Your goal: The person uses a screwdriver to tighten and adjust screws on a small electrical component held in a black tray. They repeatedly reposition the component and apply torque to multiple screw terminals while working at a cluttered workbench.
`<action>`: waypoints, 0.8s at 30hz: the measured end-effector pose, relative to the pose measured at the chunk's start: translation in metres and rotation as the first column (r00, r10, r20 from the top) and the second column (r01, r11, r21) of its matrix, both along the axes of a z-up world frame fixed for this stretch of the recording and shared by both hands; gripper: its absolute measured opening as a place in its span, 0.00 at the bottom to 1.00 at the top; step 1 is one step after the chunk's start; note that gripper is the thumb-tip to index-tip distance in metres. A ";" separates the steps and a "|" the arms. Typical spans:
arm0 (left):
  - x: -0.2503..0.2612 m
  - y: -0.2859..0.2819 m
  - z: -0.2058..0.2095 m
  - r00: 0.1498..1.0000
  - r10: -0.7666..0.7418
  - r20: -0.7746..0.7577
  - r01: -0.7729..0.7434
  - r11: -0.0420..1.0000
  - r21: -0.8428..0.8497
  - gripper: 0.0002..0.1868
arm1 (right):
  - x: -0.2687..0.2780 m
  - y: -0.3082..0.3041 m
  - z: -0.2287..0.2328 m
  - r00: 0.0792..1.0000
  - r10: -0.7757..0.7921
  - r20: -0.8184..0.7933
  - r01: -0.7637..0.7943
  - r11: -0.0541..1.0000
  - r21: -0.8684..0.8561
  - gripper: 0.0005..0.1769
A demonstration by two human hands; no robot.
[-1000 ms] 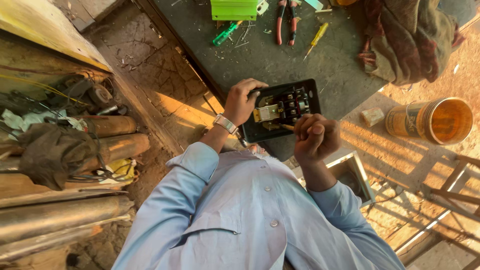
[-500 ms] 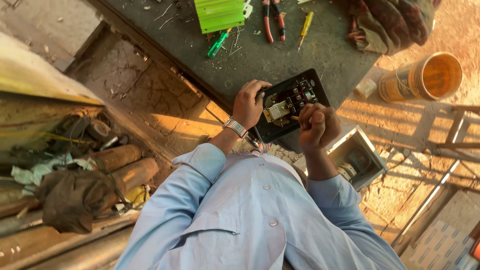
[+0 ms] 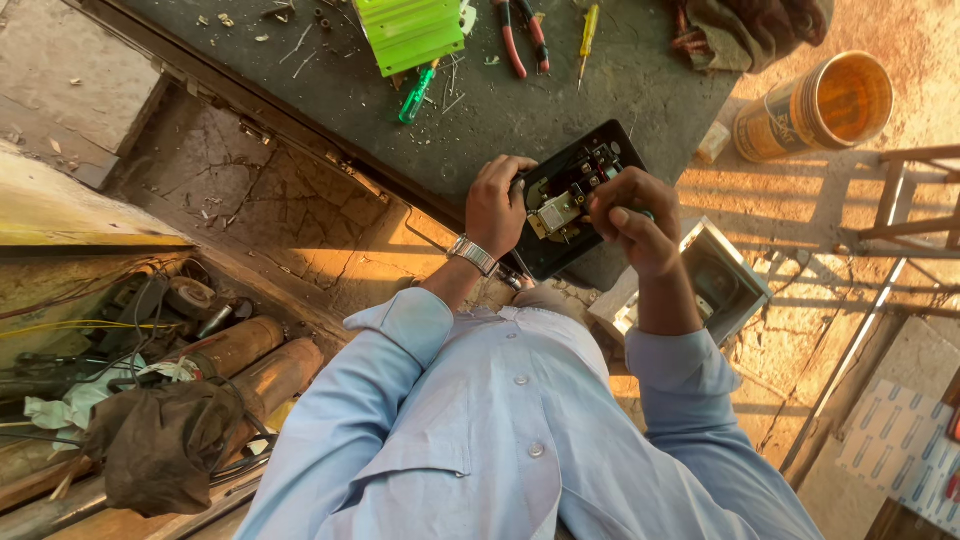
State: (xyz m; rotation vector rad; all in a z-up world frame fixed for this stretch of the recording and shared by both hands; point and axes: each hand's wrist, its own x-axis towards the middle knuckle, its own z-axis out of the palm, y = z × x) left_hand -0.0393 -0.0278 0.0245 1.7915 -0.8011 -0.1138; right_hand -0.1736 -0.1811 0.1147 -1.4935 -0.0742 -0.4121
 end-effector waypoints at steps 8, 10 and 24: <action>-0.005 0.002 0.005 0.999 0.044 -0.031 -0.045 0.998 -0.046 0.14 | 0.005 0.003 0.002 0.995 -0.089 0.040 0.093 0.989 -0.115 0.19; -0.006 0.000 0.007 0.995 0.048 -0.092 -0.052 0.998 -0.043 0.13 | 0.006 0.005 0.002 0.994 -0.100 0.053 0.107 0.984 -0.143 0.22; -0.009 -0.004 0.008 0.992 0.071 -0.102 -0.079 0.994 -0.076 0.15 | 0.014 -0.002 0.026 0.994 0.020 0.111 0.011 0.963 -0.270 0.25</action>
